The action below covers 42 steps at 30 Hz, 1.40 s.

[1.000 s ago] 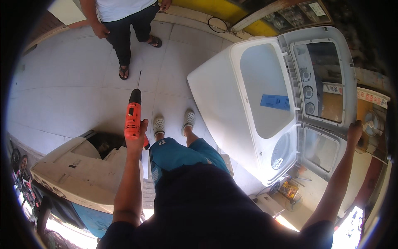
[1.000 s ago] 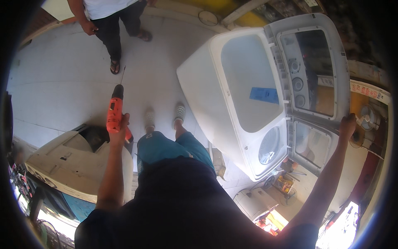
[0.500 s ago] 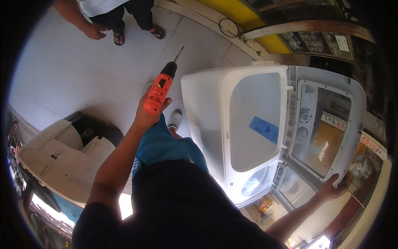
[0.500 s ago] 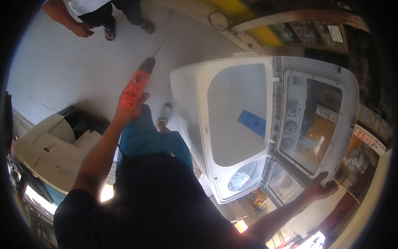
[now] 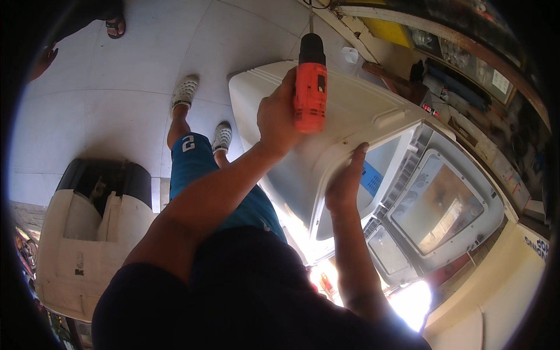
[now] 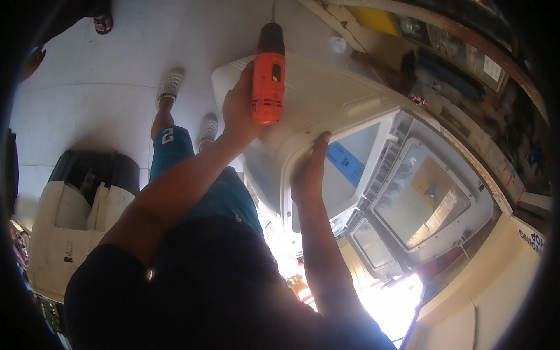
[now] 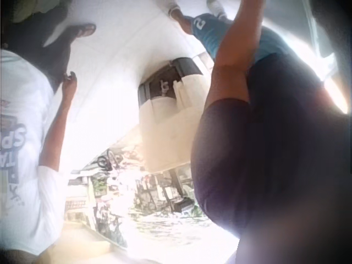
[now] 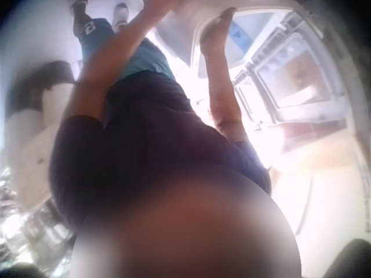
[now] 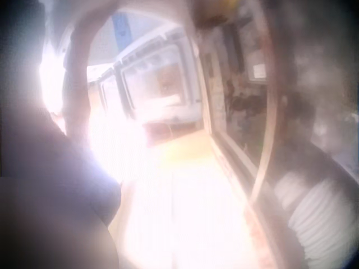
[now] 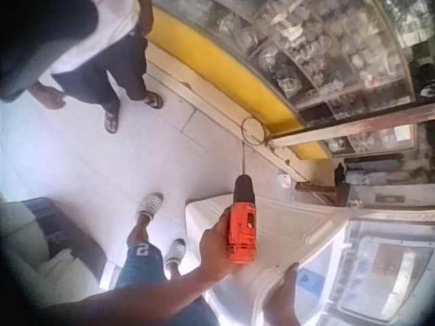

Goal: The person works on the internal wiring of a top-loading washing machine, then reassembles the top panel using a power drill. The person manipulates wires and components inside the machine, then secures the top cover with screws.

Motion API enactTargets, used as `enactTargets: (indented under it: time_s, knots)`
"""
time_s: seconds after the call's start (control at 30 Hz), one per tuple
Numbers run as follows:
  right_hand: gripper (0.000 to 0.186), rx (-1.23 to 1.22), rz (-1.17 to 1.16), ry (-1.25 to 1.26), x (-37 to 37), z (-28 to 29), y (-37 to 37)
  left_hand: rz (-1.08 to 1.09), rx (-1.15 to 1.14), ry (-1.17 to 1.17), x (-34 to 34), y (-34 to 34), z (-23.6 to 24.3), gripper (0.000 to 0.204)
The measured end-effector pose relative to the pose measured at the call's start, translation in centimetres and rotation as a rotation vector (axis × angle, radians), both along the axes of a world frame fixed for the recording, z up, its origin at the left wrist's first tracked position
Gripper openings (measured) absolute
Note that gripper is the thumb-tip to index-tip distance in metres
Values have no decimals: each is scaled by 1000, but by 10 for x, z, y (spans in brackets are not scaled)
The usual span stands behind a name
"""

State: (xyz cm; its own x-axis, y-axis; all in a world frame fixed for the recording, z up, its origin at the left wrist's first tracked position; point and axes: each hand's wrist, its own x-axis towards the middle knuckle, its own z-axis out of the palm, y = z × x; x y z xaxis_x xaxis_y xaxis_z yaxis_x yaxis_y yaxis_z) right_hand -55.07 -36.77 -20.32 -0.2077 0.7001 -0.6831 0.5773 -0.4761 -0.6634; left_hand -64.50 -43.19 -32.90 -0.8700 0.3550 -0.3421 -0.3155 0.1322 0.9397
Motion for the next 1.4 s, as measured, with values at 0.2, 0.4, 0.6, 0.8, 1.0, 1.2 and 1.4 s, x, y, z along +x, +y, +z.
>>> enactTargets:
  time_s: [0.2,0.4,0.6,0.8,1.0,1.2,1.4]
  knots:
    - [66,26,-118,3,-14,-9,-5,-181,-198,135,7,10,3,62]
    - [66,110,-83,-45,-11,-14,-2,-189,-328,66,10,17,8,66]
    - [69,260,-8,-164,-9,-14,0,-322,-149,163,3,8,14,70]
    - [51,166,-505,32,39,8,8,-419,40,390,-49,-43,25,53]
    - [38,-15,-475,479,187,38,-30,-577,248,306,-91,-141,112,57]
    - [32,-13,-110,506,348,62,-90,-282,263,446,68,-192,226,74]
    - [30,-154,-34,400,468,70,-110,-524,239,598,212,-207,307,77]
